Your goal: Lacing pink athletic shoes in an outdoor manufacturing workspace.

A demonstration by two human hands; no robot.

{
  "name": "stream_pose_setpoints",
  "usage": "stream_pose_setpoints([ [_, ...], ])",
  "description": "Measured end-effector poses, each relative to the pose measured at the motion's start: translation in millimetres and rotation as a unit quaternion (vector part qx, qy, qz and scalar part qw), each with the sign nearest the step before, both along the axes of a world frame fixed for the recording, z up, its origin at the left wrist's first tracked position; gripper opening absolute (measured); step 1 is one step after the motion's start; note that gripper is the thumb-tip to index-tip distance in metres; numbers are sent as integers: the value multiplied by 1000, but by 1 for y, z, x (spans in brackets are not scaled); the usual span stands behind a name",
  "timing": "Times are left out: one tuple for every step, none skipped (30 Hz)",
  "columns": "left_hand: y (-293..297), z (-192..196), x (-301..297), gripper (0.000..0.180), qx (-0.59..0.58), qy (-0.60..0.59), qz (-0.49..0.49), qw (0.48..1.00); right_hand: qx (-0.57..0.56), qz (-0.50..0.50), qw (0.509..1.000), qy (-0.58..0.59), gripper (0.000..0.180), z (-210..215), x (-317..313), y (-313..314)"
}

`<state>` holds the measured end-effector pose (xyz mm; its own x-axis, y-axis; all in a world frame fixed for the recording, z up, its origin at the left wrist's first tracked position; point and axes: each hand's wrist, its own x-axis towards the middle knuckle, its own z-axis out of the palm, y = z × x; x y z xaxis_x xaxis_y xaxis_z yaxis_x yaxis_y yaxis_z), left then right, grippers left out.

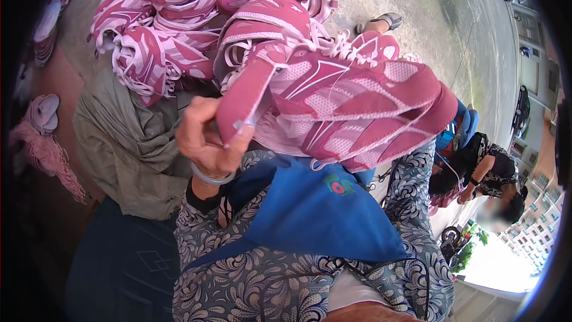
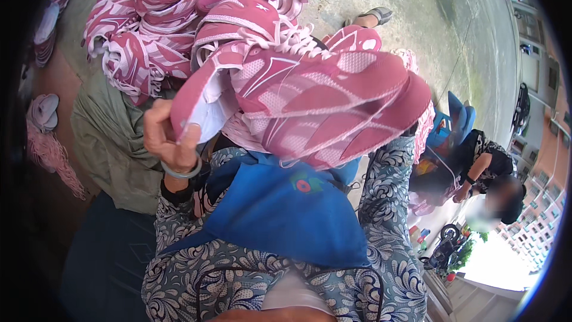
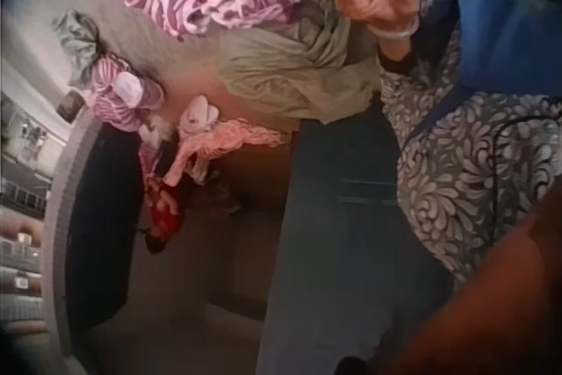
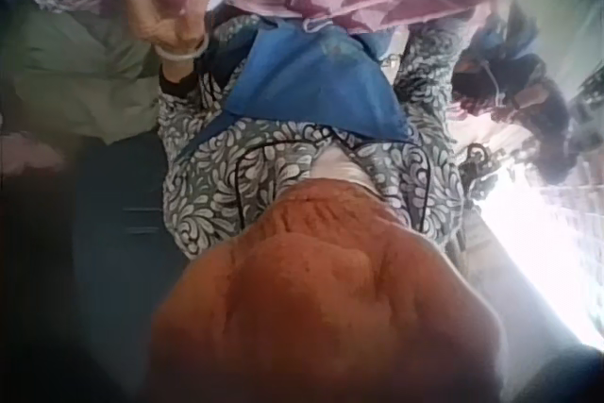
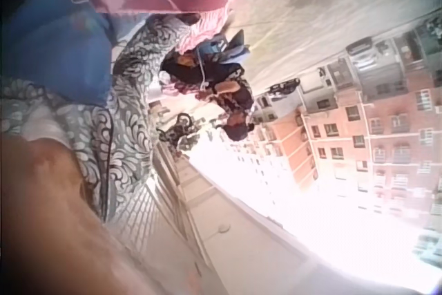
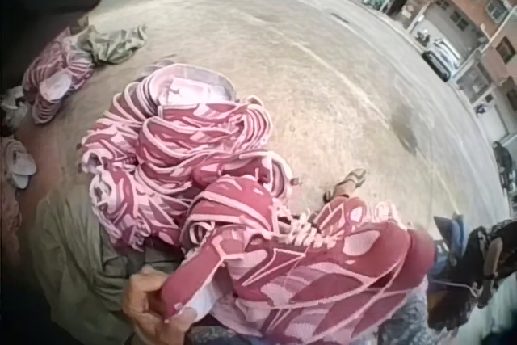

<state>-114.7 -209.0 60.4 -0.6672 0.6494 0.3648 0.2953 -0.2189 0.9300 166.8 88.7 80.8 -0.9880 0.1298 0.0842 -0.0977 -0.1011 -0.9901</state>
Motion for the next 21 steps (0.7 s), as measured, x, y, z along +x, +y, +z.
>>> stream_pose_setpoints([
  [1,2,-6,27,-17,-5,-19,1000,-12,13,1000,12,54,2,-2,-8],
  [8,4,-15,26,-55,-48,32,997,-23,27,999,24,54,10,0,-15],
  [23,2,-26,35,-90,-126,101,983,-24,34,999,31,54,25,2,-18],
  [13,-24,-40,37,-103,-71,111,986,-38,67,997,28,56,22,-13,-17],
  [7,-50,-53,40,-106,-29,105,988,-38,71,996,29,56,18,-18,-16],
  [11,-35,-61,44,-101,-133,-125,978,-35,57,997,26,58,12,-11,-13],
  [14,-11,-68,48,-92,-227,-347,905,-33,44,998,24,60,10,-4,-13],
  [21,-6,-70,53,-10,-379,-514,769,-32,42,998,25,60,9,-2,-14],
  [29,-12,-72,53,-9,-377,-516,769,-28,34,999,25,60,9,-1,-15],
  [35,-24,-75,53,-75,-389,-362,844,-26,31,999,26,60,10,0,-17],
  [45,-43,-77,53,-137,-389,-194,890,-25,28,999,27,60,10,-1,-16],
  [42,-112,-94,50,-169,-63,-99,979,-27,37,998,31,60,13,-9,-18],
  [34,-169,-114,46,-189,271,9,944,-28,48,998,36,60,16,-17,-20],
  [47,-169,-110,46,-183,266,2,946,-23,34,999,29,60,15,-13,-19],
  [49,-154,-88,45,-189,258,-18,947,-18,21,999,25,60,17,-7,-19],
  [58,-141,-75,44,-202,251,-26,946,-19,20,999,25,60,17,-8,-21],
  [52,-125,-65,43,-214,244,-36,945,-20,18,999,25,60,18,-8,-21],
  [48,-112,-57,42,-227,234,-43,944,-23,21,998,47,58,18,-15,-24],
  [48,-100,-51,41,-238,225,-49,943,-23,29,998,47,58,19,-16,-23],
  [48,-89,-47,40,-250,217,-54,942,-13,14,1000,19,55,21,-14,-24],
  [52,-75,-46,39,-258,209,-62,941,1,-5,1000,-9,52,28,-11,-27],
])
